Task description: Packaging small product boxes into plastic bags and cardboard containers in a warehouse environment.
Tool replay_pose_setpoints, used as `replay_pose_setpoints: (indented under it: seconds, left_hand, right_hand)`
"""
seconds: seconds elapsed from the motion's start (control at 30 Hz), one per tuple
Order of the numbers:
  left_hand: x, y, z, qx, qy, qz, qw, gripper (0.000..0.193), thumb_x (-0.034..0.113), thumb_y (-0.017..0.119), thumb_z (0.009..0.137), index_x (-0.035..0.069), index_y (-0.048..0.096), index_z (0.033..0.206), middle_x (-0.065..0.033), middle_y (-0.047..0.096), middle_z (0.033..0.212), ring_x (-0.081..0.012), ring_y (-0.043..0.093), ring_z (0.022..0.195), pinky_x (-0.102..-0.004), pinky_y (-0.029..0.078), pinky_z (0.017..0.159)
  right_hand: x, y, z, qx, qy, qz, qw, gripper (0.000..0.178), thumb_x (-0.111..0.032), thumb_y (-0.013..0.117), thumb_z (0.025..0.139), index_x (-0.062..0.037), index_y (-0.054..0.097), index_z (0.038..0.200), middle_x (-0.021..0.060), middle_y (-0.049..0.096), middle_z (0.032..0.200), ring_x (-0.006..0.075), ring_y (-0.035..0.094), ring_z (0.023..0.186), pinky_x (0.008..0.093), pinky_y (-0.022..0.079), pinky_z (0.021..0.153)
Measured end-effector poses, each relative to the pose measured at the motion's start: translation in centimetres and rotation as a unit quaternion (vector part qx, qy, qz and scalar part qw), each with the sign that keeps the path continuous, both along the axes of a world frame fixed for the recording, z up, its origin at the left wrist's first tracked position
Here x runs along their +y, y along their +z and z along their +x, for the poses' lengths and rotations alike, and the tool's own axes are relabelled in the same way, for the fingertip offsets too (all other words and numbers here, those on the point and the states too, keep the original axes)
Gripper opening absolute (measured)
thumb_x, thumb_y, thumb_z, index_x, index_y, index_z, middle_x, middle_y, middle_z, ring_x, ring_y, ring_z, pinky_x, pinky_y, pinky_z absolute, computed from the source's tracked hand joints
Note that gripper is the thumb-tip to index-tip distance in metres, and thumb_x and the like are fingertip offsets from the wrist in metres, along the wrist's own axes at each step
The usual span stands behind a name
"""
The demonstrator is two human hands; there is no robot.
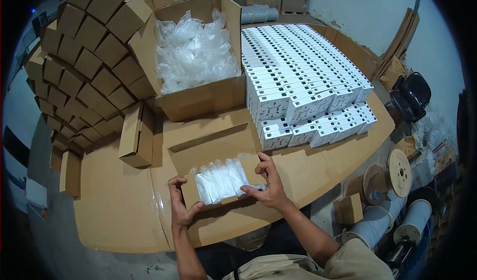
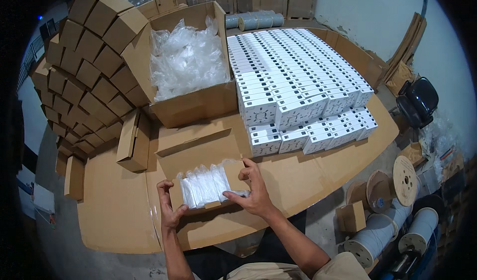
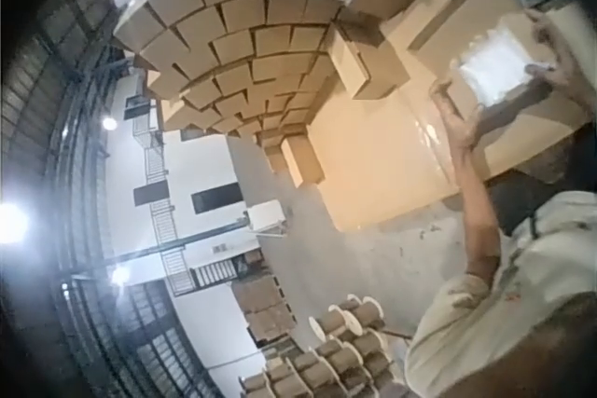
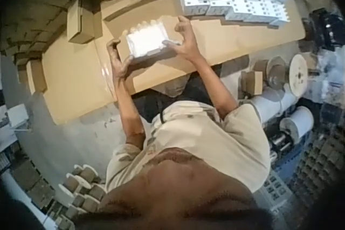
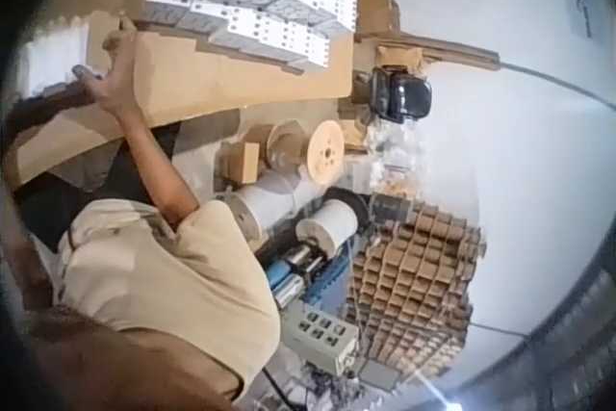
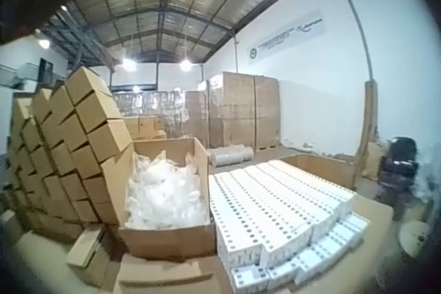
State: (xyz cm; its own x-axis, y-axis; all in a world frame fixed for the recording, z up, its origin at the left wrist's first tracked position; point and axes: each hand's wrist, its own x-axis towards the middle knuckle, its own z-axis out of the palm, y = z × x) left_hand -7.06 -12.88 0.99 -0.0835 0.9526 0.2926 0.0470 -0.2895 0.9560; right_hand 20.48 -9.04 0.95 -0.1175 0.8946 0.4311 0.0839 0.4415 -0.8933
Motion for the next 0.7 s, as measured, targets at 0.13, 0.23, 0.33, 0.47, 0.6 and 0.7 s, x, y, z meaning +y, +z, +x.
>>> replay_pose_setpoints:
  seconds: [0.13, 0.23, 0.33, 0.47, 0.6, 0.7]
  left_hand:
    - [0.2, 0.4, 0.4, -0.018, -0.001, -0.018, 1.0, 0.078, 0.031, 0.09, 0.061, 0.011, 0.043, 0.119, -0.007, 0.042, 0.117, -0.023, 0.048, 0.112, -0.0364, 0.039, 0.1]
    - [0.3, 0.3, 0.2, -0.023, -0.017, -0.019, 0.999, 0.073, 0.037, 0.091, 0.062, 0.01, 0.046, 0.113, -0.0072, 0.044, 0.114, -0.0224, 0.05, 0.108, -0.0364, 0.041, 0.097]
    - [0.3, -1.1, -0.1, -0.036, -0.005, -0.011, 0.999, 0.07, 0.044, 0.091, 0.062, 0.009, 0.05, 0.107, -0.0069, 0.045, 0.112, -0.0218, 0.051, 0.104, -0.0361, 0.042, 0.095]
    - [-0.3, -0.7, 1.1, -0.032, 0.032, -0.025, 0.999, 0.073, 0.053, 0.092, 0.062, 0.008, 0.052, 0.102, -0.0079, 0.047, 0.116, -0.0221, 0.053, 0.109, -0.0371, 0.043, 0.097]
    - [-0.4, -1.0, 2.4, -0.072, 0.108, 0.055, 0.99, 0.077, 0.061, 0.09, 0.062, 0.009, 0.054, 0.106, -0.0114, 0.047, 0.133, -0.0243, 0.049, 0.123, -0.0412, 0.041, 0.104]
    - [-0.4, -1.8, 2.2, -0.131, 0.107, 0.134, 0.976, 0.081, 0.064, 0.087, 0.065, 0.008, 0.056, 0.115, -0.0114, 0.048, 0.133, -0.0253, 0.048, 0.124, -0.0425, 0.04, 0.106]
  right_hand:
    - [-0.1, 1.0, 0.5, -0.05, 0.004, -0.031, 0.998, 0.042, -0.02, 0.087, 0.077, -0.0057, 0.053, 0.099, 0.0216, 0.046, 0.135, 0.0322, 0.049, 0.126, 0.0392, 0.042, 0.098]
    - [0.2, 1.0, 0.7, -0.083, 0.009, 0.009, 0.996, 0.035, -0.019, 0.085, 0.079, -0.0042, 0.056, 0.093, 0.0215, 0.047, 0.134, 0.0348, 0.049, 0.127, 0.0418, 0.042, 0.099]
    - [0.0, 1.6, 0.5, -0.1, -0.011, 0.053, 0.993, 0.033, -0.019, 0.083, 0.08, -0.0029, 0.056, 0.089, 0.024, 0.046, 0.14, 0.0374, 0.048, 0.129, 0.0434, 0.043, 0.099]
    - [-0.5, 1.8, 0.6, -0.073, -0.018, 0.007, 0.997, 0.032, -0.017, 0.083, 0.079, -0.0026, 0.057, 0.092, 0.0227, 0.041, 0.15, 0.0378, 0.045, 0.135, 0.043, 0.041, 0.105]
    - [-0.7, 1.9, 0.2, -0.083, -0.034, 0.063, 0.994, 0.039, -0.015, 0.082, 0.078, -0.0014, 0.056, 0.104, 0.0185, 0.04, 0.153, 0.0363, 0.043, 0.139, 0.0406, 0.037, 0.113]
    - [-1.9, 2.2, -0.4, -0.104, -0.059, 0.065, 0.991, 0.045, -0.014, 0.08, 0.082, -0.0009, 0.051, 0.113, 0.0217, 0.04, 0.152, 0.0364, 0.042, 0.14, 0.0419, 0.036, 0.114]
